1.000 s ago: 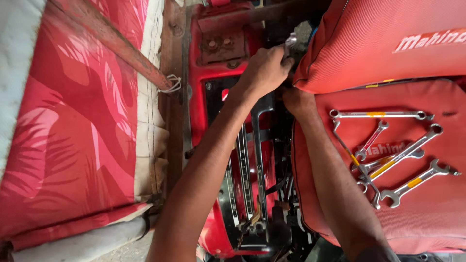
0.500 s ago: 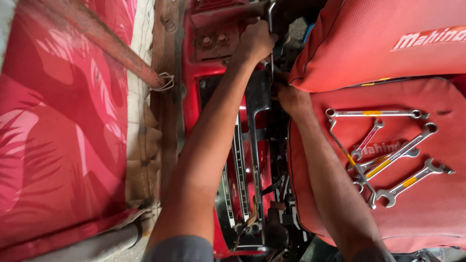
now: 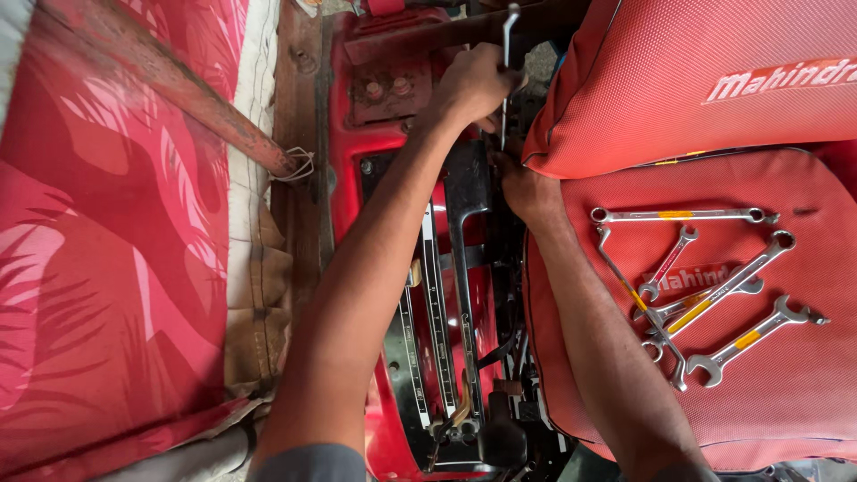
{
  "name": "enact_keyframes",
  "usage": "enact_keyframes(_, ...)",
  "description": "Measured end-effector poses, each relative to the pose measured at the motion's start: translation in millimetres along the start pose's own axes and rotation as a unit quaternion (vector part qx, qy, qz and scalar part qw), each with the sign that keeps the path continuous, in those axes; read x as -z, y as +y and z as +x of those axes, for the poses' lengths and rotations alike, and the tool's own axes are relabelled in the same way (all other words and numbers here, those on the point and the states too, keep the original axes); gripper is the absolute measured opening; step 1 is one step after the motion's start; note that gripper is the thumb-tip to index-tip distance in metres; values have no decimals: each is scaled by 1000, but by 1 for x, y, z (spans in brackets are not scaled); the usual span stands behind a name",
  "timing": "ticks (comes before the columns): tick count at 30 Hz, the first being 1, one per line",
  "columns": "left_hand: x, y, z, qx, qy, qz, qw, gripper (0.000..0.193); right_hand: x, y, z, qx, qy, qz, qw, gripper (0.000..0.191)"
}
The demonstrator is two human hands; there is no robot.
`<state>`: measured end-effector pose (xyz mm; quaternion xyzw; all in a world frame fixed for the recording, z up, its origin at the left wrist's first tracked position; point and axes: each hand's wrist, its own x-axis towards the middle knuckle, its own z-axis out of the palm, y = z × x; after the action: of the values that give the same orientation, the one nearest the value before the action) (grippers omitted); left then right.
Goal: The person uses a combination wrench to tighten bolts on the side of a red tractor near the seat. They then switch to a screwdriver to adjust a component on the tractor's control panel.
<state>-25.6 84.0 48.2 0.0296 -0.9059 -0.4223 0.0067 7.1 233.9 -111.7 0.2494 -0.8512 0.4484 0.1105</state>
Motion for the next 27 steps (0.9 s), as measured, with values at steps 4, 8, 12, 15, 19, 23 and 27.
enact_keyframes(4,14,6,-16,-41,-98,19,994,25,0,-7,-1,32,8,41,999,20)
enact_keyframes(8,23,6,-24,-94,-140,94,981,29,-3,-13,-1,-186,-101,217,953,19)
enact_keyframes(12,17,2,-23,-77,-126,97,984,30,-3,-13,-3,-40,-17,58,997,19)
enact_keyframes(15,15,2,-24,-62,-115,73,989,31,-1,-10,-5,23,26,-7,999,19)
enact_keyframes(19,20,9,-31,-43,-155,91,983,32,-3,-7,-5,-18,-5,31,999,21)
enact_keyframes(23,28,27,-40,-2,-194,179,964,29,-7,-4,-5,-211,-83,318,920,29)
enact_keyframes(27,32,42,-48,-10,-261,258,930,27,-5,9,-8,60,-14,81,995,31)
